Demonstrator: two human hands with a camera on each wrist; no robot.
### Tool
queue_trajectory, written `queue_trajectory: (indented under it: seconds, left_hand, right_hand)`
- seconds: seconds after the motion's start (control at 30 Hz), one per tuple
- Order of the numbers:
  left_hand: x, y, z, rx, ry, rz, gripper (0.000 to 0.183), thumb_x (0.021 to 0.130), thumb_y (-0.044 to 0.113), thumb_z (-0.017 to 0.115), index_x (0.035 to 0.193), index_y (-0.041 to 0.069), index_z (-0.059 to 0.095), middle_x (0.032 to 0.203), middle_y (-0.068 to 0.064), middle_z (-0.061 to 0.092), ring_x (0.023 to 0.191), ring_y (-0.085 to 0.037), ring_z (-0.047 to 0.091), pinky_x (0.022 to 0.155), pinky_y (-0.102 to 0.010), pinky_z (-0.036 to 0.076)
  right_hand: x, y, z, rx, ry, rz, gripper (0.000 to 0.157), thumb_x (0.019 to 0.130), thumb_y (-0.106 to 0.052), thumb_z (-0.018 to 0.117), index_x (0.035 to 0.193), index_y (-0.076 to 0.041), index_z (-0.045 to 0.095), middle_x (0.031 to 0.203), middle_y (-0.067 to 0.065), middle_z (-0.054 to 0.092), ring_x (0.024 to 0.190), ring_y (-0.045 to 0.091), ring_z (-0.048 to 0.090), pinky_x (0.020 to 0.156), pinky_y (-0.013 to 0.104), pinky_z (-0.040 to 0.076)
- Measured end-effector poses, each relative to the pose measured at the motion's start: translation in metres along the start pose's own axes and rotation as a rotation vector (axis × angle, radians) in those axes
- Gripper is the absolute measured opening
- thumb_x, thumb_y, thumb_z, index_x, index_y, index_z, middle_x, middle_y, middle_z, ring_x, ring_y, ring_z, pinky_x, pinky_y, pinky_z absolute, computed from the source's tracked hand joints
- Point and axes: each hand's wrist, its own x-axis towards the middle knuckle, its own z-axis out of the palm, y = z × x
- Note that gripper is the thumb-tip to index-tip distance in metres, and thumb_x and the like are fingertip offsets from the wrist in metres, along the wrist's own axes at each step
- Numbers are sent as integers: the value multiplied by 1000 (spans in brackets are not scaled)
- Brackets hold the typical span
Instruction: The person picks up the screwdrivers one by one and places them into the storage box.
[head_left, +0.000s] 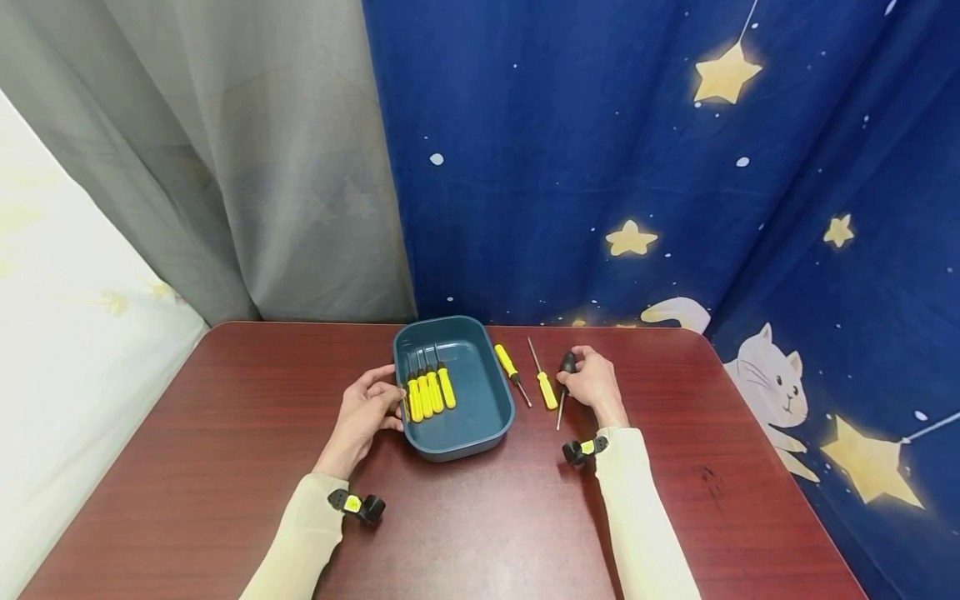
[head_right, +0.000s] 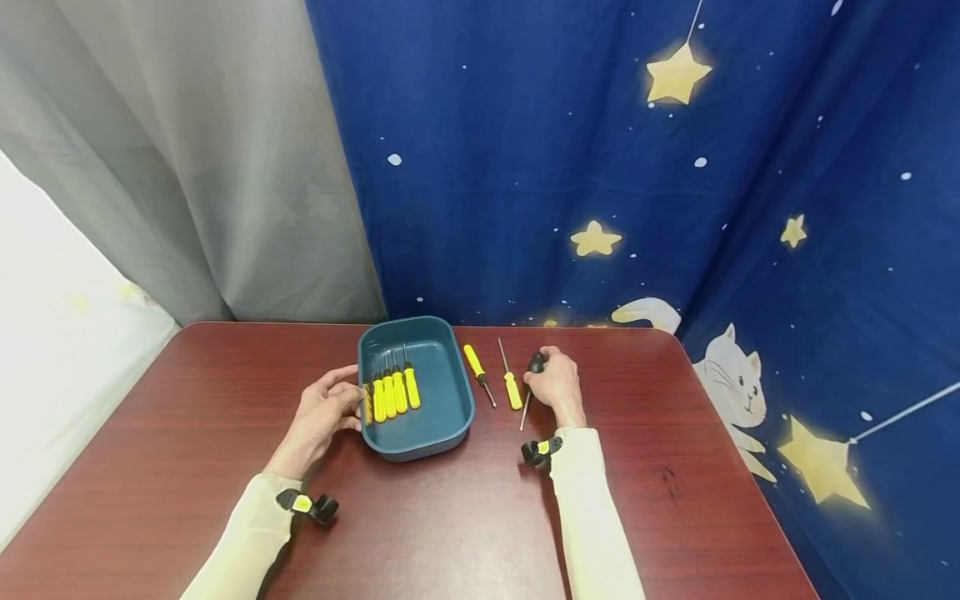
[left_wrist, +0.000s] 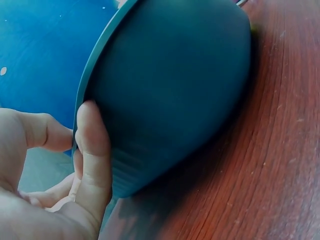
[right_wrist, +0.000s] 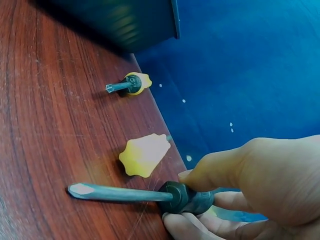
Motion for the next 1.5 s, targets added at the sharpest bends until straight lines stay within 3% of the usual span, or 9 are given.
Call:
queue_trajectory:
  seconds: [0.17,0.27,0.47,0.63,1.5]
  left_hand:
    - [1,0,2,-4,33,-6,55,93,2,61,146,6,47,79,-2,61,58,-12,57,50,-24,56]
    - [1,0,3,-6,36,-6,56,93,2,61,147,5,47,80,-3,61,59,-12,57,50,-23,56]
    - [2,-1,3,-5,35,-2,55,93,4,61,147,5,47,83,-6,63,60,-12,57,50,-23,56]
    - [0,-3,5,-8,37,-12,55,93,3,60,146,6,47,80,-3,61,59,-13,57,49,-24,56]
    - [1,-3,0,-22,5,20,55,95,1,62,148,5,45,81,-3,64,59,-12,58,49,-25,57]
  right_hand:
    - [0,-1,0,31,-4,-2,62,87,-14,77,143,-3,52,117,25,71,89,27,74,73,35,62]
    - [1,-1,1,55,-9,-1,61,87,-13,77,143,-4,53,119,25,70,91,29,74,69,32,63]
    - [1,-2,1,100,-18,-24,61,90,-11,75,146,-5,51,121,26,68,96,32,73,67,30,64]
    - [-2,-3,-1,163,-37,-13,63,91,-11,74,148,-6,49,122,26,66,84,27,75,66,30,64]
    - [-5,-23,0,298,-43,-80,60,90,-9,75,146,-13,54,123,20,67,91,25,71,72,38,64]
